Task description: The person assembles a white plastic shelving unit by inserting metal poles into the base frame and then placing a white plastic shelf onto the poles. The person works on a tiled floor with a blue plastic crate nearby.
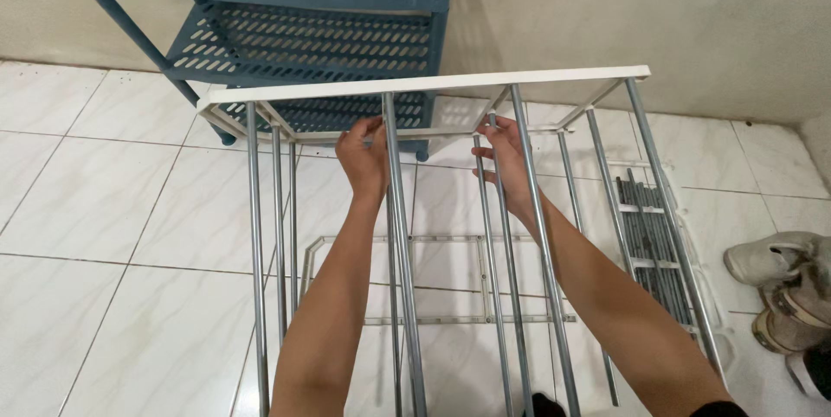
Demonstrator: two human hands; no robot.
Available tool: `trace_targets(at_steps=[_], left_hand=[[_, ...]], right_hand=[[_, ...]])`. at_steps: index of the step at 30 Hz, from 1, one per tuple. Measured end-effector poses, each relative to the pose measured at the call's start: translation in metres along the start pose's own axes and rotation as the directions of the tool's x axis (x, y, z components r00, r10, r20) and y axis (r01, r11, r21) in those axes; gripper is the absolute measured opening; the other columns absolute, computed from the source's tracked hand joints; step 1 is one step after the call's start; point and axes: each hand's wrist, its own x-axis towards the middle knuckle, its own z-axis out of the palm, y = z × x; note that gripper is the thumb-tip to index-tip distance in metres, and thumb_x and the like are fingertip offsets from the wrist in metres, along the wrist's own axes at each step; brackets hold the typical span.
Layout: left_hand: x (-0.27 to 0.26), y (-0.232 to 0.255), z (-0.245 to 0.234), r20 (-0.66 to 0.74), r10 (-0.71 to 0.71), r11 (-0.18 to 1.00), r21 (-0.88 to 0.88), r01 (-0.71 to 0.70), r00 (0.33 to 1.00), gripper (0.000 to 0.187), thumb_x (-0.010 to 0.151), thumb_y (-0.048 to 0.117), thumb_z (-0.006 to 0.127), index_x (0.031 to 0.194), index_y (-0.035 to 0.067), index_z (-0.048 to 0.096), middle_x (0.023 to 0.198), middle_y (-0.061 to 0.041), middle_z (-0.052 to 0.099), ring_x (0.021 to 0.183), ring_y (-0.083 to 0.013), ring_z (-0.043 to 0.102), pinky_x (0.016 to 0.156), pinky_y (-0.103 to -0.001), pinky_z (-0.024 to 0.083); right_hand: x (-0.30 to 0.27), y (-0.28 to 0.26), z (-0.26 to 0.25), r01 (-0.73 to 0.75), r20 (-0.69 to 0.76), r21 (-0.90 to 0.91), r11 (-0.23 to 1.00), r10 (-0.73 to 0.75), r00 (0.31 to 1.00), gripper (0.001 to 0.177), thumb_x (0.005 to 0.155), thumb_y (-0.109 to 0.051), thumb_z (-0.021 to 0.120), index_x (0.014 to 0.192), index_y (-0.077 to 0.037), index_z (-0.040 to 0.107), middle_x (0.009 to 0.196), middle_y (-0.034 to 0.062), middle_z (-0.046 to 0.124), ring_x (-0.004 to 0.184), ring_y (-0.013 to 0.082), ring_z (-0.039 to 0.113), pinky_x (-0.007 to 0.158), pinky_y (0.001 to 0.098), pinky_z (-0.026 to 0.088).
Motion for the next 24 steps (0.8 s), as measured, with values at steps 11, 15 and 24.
trace_targets(at_steps=[11,15,24], left_hand=[[0.017,0.032,-0.005,0.099,-0.168,0.947,-0.261,0.189,0.981,0.010,0.098,0.007,0.067,0.105,0.001,0.072,0.081,-0.003,0.071,0.072,-0.0091,0.062,0.066,-0.025,0.051],[0.023,0.041,-0.003,0.104,-0.172,0.902,-0.384,0.199,0.980,0.006,0.099,0.005,0.069,0.098,-0.001,0.069,0.081,-0.003,0.069,0.071,-0.0077,0.061,0.064,-0.025,0.050],[0.032,0.066,-0.013,0.065,-0.138,0.944,-0.293,0.151,0.988,0.018,0.094,0.018,0.073,0.100,0.001,0.070,0.085,-0.002,0.071,0.075,-0.0060,0.064,0.066,-0.024,0.053]], right_hand=[[0.011,-0.008,-0.007,0.115,0.009,0.035,0.993,-0.115,0.993,0.034,0.101,-0.046,0.052,0.119,-0.017,0.053,0.111,0.0033,0.067,0.097,0.0134,0.061,0.079,0.0352,0.054],[0.011,-0.011,-0.009,0.220,-0.012,-0.007,0.976,-0.220,0.975,0.038,0.106,-0.047,0.049,0.106,-0.011,0.060,0.095,0.0050,0.071,0.090,0.0143,0.066,0.079,0.0349,0.056],[0.008,-0.021,-0.015,0.543,0.078,-0.031,0.839,-0.540,0.838,0.037,0.114,-0.036,0.041,0.104,-0.008,0.063,0.094,0.0051,0.070,0.093,0.0151,0.067,0.094,0.0373,0.058]])
